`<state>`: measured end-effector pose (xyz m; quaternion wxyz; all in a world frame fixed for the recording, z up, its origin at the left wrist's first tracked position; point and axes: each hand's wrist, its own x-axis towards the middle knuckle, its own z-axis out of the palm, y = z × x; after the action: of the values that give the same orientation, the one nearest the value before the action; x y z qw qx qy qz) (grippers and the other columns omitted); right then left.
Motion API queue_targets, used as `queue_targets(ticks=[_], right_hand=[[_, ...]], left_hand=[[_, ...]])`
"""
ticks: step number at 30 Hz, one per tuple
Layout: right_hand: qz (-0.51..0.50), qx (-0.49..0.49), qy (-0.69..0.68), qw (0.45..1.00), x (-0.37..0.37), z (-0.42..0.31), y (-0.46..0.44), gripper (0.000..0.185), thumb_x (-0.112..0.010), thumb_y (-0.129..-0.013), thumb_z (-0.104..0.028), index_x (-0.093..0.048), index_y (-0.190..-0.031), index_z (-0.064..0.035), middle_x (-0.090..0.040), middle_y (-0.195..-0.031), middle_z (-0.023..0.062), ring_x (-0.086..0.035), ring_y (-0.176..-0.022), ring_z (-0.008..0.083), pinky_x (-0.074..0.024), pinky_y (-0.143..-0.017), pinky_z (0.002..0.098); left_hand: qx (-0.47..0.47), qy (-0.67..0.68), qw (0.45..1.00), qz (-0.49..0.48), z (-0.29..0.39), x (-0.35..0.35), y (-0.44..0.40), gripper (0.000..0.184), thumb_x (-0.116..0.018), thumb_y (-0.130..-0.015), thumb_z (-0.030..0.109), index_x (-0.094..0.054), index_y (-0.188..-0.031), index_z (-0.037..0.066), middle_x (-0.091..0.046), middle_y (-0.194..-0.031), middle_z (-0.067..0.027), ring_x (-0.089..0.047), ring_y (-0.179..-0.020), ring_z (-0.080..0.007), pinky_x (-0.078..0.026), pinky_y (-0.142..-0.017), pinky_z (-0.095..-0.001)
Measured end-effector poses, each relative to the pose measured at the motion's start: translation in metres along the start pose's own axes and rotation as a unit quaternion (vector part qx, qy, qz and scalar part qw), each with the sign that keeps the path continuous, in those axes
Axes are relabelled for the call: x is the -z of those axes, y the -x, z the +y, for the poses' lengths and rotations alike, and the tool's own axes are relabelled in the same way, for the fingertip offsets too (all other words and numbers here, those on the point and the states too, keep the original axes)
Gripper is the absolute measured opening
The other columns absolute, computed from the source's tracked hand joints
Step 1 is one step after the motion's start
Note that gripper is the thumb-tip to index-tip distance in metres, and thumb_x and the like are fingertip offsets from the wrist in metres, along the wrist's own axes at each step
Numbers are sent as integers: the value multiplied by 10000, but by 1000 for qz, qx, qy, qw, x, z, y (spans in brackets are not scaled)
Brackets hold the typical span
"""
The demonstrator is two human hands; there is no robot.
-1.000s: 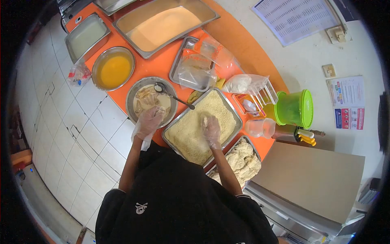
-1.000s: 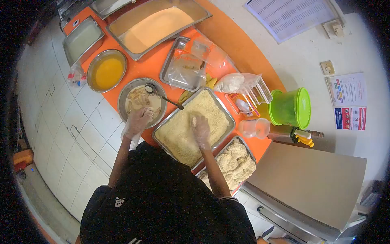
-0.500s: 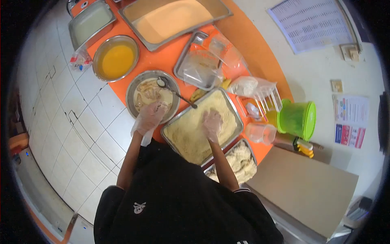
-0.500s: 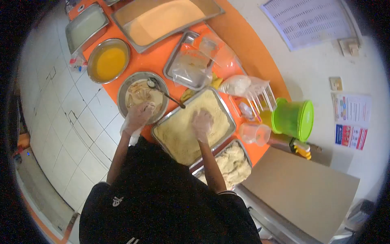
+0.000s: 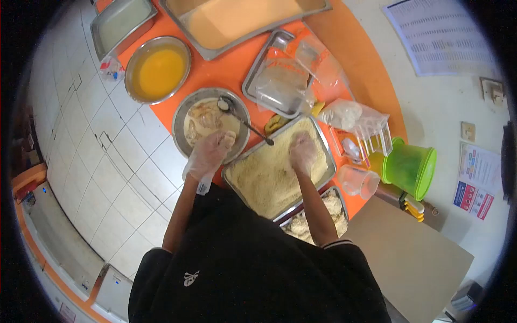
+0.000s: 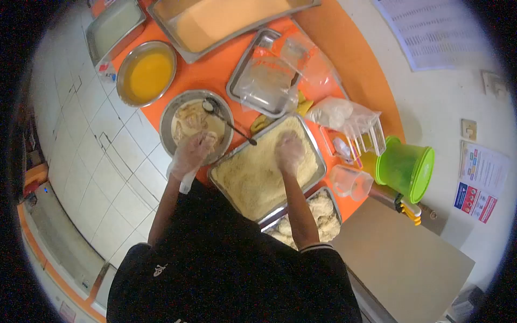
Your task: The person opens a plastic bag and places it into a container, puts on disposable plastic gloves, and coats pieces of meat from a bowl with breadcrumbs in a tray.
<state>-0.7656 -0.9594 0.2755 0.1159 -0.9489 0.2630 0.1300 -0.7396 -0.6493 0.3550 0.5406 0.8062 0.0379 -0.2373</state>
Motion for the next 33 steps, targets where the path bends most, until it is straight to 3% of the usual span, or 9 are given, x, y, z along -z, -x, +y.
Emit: queue_targets(ticks=[4,8,11,17,20,22,25,31,33], right_hand=[[176,106,3,979,-26,3,19,426,-395,-971,-368,-581,-981,15,-601,-1071,256,-566,-1019,407,-429,-911,497],[76,1,-20,997,-25,-12,54,429,-421,-965,-363,-589,-1043,24,-605,-1061,243,-567,-997,406,-424,-924,476],[238,110,49,964,-31,-8,49,409,-414,-981,-364,-567,-1059,7,-595,-963,240,-577,-872,423,-463,-794,493],[-72,160,-135,975,5,30,26,332,-453,-941,-290,-563,-1069,-4,-582,-956,238,-580,-891,415,-462,-779,490],[-37,232,-15,972,2,41,25,333,-444,-943,-291,-570,-1080,-15,-585,-965,224,-575,-926,408,-456,-804,498],[103,286,0,953,-11,52,35,338,-452,-938,-305,-578,-1094,-34,-580,-959,203,-569,-940,407,-446,-813,506],[-8,196,66,978,-19,60,33,358,-455,-931,-313,-574,-1141,-49,-575,-1034,184,-539,-1019,402,-414,-876,496],[221,247,-89,939,-7,34,-8,307,-533,-898,-262,-594,-1125,-63,-605,-1133,185,-562,-1049,387,-428,-917,492],[194,274,-55,940,-3,27,-15,311,-530,-907,-253,-593,-1153,-73,-604,-1159,177,-559,-1077,383,-425,-928,488]], left_hand=[[15,-60,998,-17,2,2,-3,335,-565,-928,323,-656,-1083,41,-687,-880,-140,-654,-833,-264,-495,-778,-365],[-10,-13,1000,-10,-12,5,-3,322,-588,-918,269,-632,-1129,29,-687,-968,-132,-651,-892,-231,-489,-813,-347],[-11,-13,999,-29,0,3,-1,340,-600,-910,226,-607,-1176,14,-684,-1027,-141,-649,-949,-219,-484,-851,-343],[16,15,999,-29,-7,-1,-3,293,-605,-904,190,-624,-1141,19,-687,-981,-116,-642,-911,-190,-487,-834,-322],[0,18,1000,2,-26,-3,-3,255,-607,-908,198,-647,-1101,36,-690,-936,-100,-636,-859,-163,-494,-793,-311],[-14,3,1000,-2,-33,-4,-5,256,-604,-910,196,-646,-1107,37,-688,-933,-97,-633,-853,-155,-494,-790,-308],[44,28,999,7,-30,-11,-13,263,-594,-918,192,-645,-1123,34,-687,-930,-83,-627,-848,-147,-493,-787,-300],[14,22,999,-36,-7,-2,-11,296,-594,-931,208,-632,-1151,15,-683,-945,-75,-616,-864,-139,-484,-795,-283],[33,-14,999,-24,0,0,-11,309,-596,-933,218,-628,-1160,11,-686,-965,-82,-618,-874,-140,-481,-807,-280]])
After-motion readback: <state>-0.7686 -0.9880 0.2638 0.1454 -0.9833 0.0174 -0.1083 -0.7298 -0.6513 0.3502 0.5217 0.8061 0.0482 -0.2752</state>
